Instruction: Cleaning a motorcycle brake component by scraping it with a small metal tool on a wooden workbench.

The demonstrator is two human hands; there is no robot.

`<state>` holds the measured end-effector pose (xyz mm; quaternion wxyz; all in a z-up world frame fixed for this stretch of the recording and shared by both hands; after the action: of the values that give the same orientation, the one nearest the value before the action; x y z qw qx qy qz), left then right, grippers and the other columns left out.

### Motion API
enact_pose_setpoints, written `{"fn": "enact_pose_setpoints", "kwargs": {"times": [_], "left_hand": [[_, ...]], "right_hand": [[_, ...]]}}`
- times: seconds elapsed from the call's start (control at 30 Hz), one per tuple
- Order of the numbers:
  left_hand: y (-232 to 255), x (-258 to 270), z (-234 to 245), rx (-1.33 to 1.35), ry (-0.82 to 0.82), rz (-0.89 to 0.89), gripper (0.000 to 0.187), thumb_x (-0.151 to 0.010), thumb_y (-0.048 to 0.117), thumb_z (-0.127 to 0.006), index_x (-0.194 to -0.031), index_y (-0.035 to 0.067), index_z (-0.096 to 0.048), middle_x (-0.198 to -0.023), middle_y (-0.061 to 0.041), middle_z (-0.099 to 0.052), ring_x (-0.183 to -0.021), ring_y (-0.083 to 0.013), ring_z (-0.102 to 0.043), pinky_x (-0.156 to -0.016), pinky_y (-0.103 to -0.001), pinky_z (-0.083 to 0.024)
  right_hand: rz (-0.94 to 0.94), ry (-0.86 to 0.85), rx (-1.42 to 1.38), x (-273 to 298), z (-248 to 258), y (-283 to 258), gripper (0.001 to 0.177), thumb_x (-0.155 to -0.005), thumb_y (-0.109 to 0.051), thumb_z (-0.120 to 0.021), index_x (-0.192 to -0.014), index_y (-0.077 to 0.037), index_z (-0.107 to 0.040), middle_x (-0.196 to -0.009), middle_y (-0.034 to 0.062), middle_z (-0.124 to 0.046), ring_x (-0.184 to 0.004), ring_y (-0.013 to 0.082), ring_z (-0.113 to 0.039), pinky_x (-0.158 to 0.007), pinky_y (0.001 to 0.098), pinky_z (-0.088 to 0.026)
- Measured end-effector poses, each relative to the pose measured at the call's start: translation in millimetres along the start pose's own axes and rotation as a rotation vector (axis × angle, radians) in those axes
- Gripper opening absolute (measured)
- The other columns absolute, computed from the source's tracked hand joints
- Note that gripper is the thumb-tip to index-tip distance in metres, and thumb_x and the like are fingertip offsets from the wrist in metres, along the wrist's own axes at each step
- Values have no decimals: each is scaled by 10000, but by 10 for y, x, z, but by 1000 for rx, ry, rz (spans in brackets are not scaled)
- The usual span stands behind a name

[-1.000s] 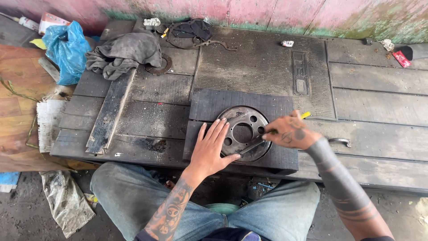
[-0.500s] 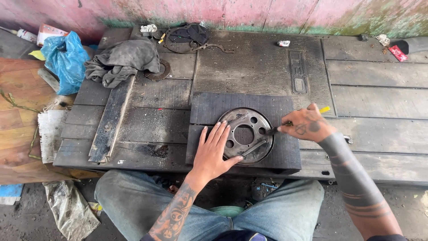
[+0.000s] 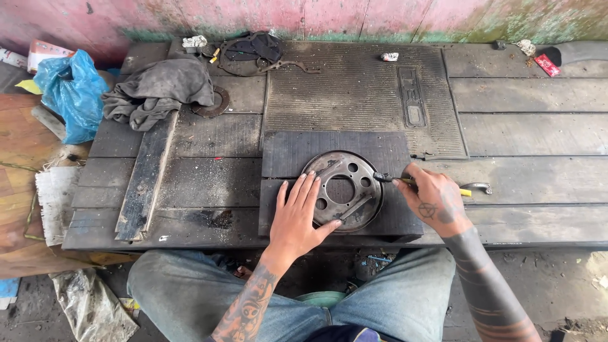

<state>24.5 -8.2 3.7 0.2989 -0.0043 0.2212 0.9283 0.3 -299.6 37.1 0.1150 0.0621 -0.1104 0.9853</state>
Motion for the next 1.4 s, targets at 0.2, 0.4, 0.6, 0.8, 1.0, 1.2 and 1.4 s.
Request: {"fn": "enact_pose_setpoints", "kwargs": {"times": [0.2, 0.4, 0.6, 0.8, 1.0, 1.2, 1.4], "left_hand": [[17, 38, -8, -25, 47, -4, 981, -853, 691, -624, -1538, 39, -364, -1618, -154, -349, -1510, -281, -293, -1236, -537, -154], [29, 39, -8, -40, 38, 17, 960, -874, 688, -593, -1541, 35, -371, -1630, -156, -339, -1514, -276, -288, -1202, -531, -181], [31, 36, -12, -73, 22, 8, 966, -880, 695, -585, -1548, 35, -359, -1643, -155, -315, -1525, -274, -265, -1197, -535, -178], [32, 34, -4, -81, 32, 2, 981, -875, 699, -591, -1552, 31, -348, -1645, -154, -310, -1519, -275, -273, -1188, -536, -192], [-5, 54, -47, -87, 5, 2, 997, -881, 717, -570, -1564, 33, -328, -1654, -151, -288, -1528, -274, -247, -1193, -539, -176], [-14, 55, -59, -92, 97, -31, 993, -861, 713, -599, -1540, 24, -375, -1629, -155, -343, -1514, -273, -295, -1183, -539, -205], [1, 64, -50, -69, 111, -40, 992, -846, 684, -636, -1533, 14, -383, -1626, -164, -350, -1510, -280, -305, -1180, -546, -213]], "right_hand": [[29, 92, 178, 203, -79, -238, 208, -1013, -446, -496, -1121, -284, -570, -917, 53, -711, -838, 336, -750, -768, 476, -601], [16, 75, 106, 492, -26, -476, 149, -1015, -243, -456, -1046, -250, -601, -926, 87, -734, -743, 317, -761, -701, 466, -641], [107, 36, 61, 634, -277, -355, 192, -978, -321, -458, -1121, -239, -556, -970, 137, -692, -737, 440, -731, -670, 577, -607], [172, 25, 0, 764, -237, -543, 152, -971, -311, -476, -1076, -268, -576, -949, 114, -714, -711, 463, -729, -681, 574, -624], [159, 135, 43, 673, -369, -343, 125, -984, -248, -498, -1070, -261, -589, -916, 103, -723, -690, 390, -751, -639, 538, -635], [139, 168, 98, 580, -280, -267, 220, -979, -346, -504, -1175, -276, -574, -1057, 147, -724, -739, 446, -727, -679, 573, -612], [236, 72, 43, 709, -269, -294, 246, -975, -338, -499, -1168, -275, -637, -1084, 197, -745, -830, 445, -752, -740, 586, -616]]}}
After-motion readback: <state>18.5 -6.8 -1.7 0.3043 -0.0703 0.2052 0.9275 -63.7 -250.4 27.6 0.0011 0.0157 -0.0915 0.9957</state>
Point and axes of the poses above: each hand's wrist, its own x-axis away from the middle knuckle, its own z-axis out of the back of the hand, y = z × x, the point moved 3 cm from there along -x, towards the middle knuckle
